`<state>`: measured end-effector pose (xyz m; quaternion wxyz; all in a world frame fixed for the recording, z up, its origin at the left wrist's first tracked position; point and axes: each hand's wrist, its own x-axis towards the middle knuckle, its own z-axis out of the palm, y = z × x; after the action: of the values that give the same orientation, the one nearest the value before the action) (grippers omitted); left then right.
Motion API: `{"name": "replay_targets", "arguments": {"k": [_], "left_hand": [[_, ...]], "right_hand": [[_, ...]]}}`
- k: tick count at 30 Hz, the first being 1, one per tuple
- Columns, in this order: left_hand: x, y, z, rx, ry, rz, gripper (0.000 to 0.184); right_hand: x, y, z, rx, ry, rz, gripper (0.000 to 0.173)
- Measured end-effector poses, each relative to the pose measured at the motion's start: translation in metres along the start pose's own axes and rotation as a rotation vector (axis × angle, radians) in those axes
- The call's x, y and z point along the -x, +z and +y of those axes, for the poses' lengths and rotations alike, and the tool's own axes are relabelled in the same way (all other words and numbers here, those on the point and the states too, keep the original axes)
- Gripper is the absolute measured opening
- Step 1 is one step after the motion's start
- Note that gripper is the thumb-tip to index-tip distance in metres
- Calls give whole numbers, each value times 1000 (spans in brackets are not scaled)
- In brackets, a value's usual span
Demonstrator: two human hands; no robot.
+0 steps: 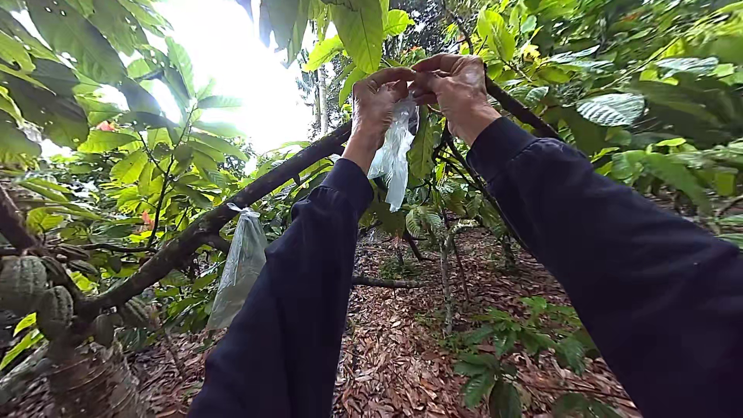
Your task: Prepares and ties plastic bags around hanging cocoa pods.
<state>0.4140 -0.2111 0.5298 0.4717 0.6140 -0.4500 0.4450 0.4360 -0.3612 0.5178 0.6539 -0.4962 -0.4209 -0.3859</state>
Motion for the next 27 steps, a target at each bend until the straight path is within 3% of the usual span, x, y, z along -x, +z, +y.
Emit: {"name": "replay_targets", "arguments": {"k": [8,12,18,27], "left_hand": [[0,-4,6,-8,-28,-26,15],[-4,-4,2,-51,-93,4,30],[-3,-4,8,-60,-83,-44,16],[0,-2,13,-25,-173,-1,16]], "right_hand": [[1,-11,6,49,-144,-184,21],[-3,-14,9,67,-217,-192,22],[-1,-16,6,178,-280,-190,15],[-2,-15,3,196,-276,-192,18]]}}
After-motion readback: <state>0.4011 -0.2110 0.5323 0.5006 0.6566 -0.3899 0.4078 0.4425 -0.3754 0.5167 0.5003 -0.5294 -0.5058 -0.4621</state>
